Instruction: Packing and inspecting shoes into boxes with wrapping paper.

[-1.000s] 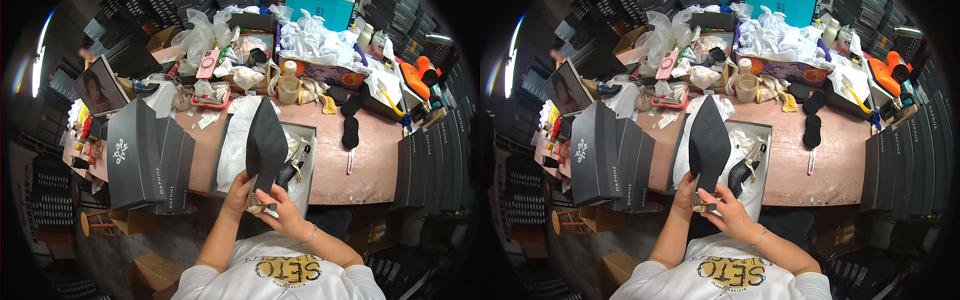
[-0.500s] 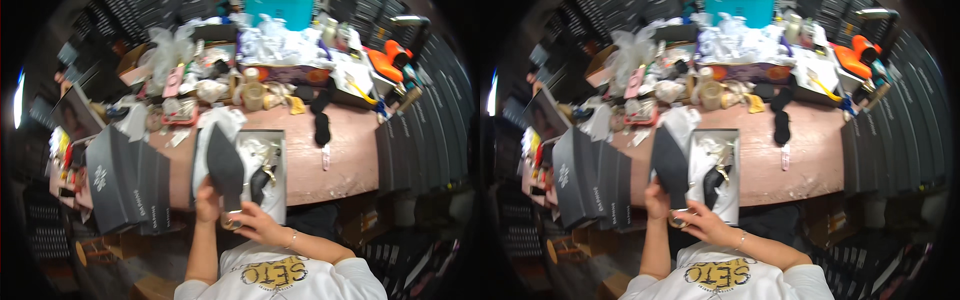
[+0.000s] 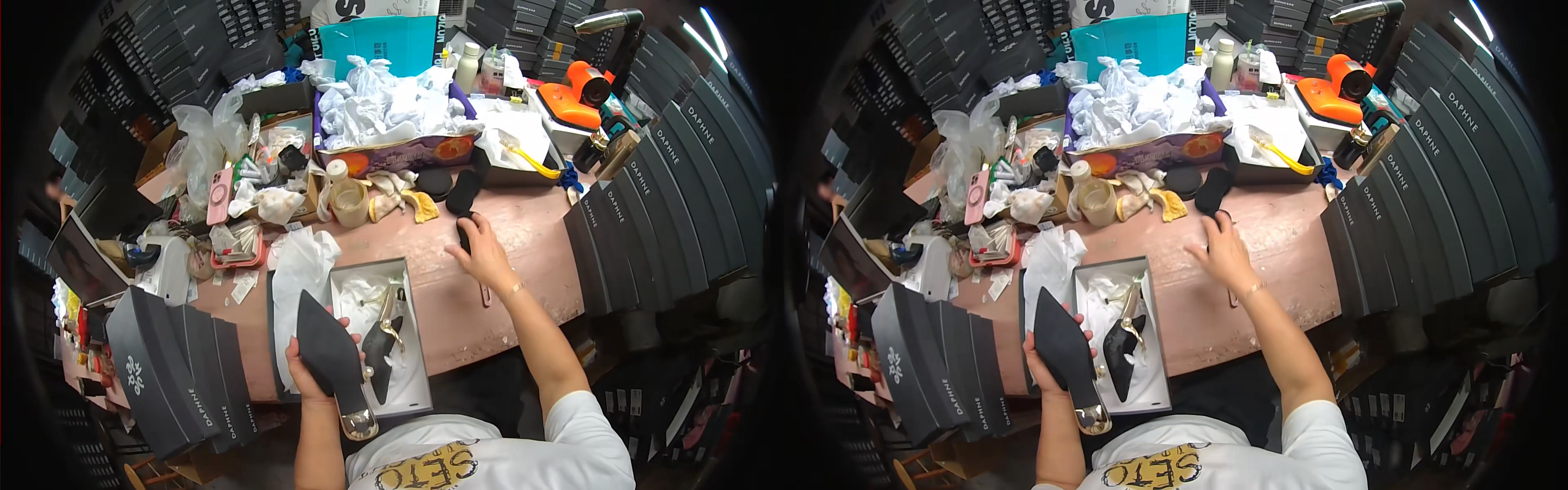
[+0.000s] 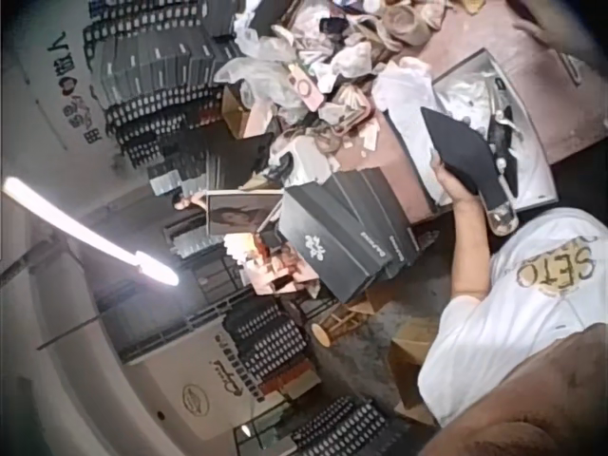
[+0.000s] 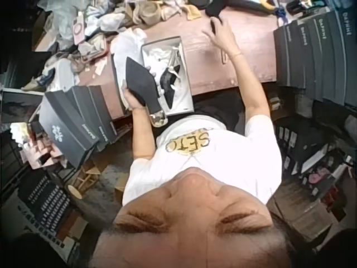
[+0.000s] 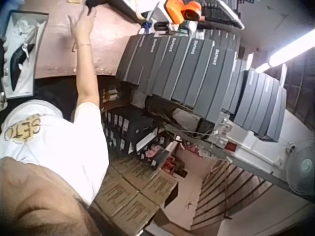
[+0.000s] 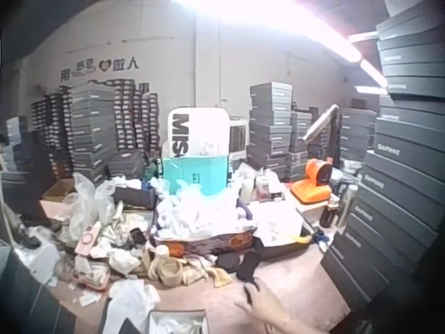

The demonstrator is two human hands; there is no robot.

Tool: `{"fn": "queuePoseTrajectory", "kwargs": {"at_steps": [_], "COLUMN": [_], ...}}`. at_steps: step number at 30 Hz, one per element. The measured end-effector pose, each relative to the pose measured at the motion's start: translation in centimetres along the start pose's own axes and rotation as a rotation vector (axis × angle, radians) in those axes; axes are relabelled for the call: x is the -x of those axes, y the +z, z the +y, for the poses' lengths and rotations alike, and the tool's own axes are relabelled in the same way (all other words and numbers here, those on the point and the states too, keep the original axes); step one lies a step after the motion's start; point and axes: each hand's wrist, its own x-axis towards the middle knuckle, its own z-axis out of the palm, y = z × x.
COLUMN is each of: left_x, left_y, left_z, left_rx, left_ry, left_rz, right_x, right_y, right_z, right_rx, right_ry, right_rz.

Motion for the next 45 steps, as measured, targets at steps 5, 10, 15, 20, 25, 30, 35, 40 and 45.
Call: {"fn": "queuePoseTrajectory", "kwargs": {"at_steps": [5, 10, 15, 20, 25, 30, 35, 40, 45], "left_x": [-3.2, -4.5, -4.5, -2.8, -1.0, 2.8, 4.6, 5.6, 3.4], "left_y": [0.5, -1.2, 0.9, -0.7, -0.2, -1.0, 0.3, -3.5, 0.3], "left_z": [-1.0, -0.2, -0.3, 1.0, -1.5, -2.2, -1.1, -0.2, -0.4], "left_rx": [-0.075, -0.143, -0.154, -0.117, -0.570, -0.348, -0.374, -0.258, -0.308], "left_ry": [-0.073, -0.168, -0.232, -0.229, -0.101, -0.025, 0.005, -0.087, -0.051], "left_rz": [0.022, -0.050, -0.089, -0.122, 0.084, 0.069, 0.119, -0.036, 0.161], "right_x": [-2.0, -6.5, -13.9, -8.9, 7.4, 7.8, 11.0, 14.8, 12.7], "right_y": [5.5, 4.7, 9.0, 4.0, -0.3, 1.9, 1.5, 0.5, 2.1], "right_z": [7.0, 2.8, 6.6, -4.2, -15.9, -18.4, -19.4, -21.3, -20.5], "right_rx": [0.133, -0.086, 0.470, -0.365, -0.448, -0.520, -0.509, -0.513, -0.477], "right_ry": [0.105, -0.305, -0.085, -0.291, -0.923, -0.539, -0.623, -0.813, -0.606], "right_rz": [-0.108, 0.205, -0.046, 0.133, -0.187, 0.042, 0.082, -0.039, -0.046]}}
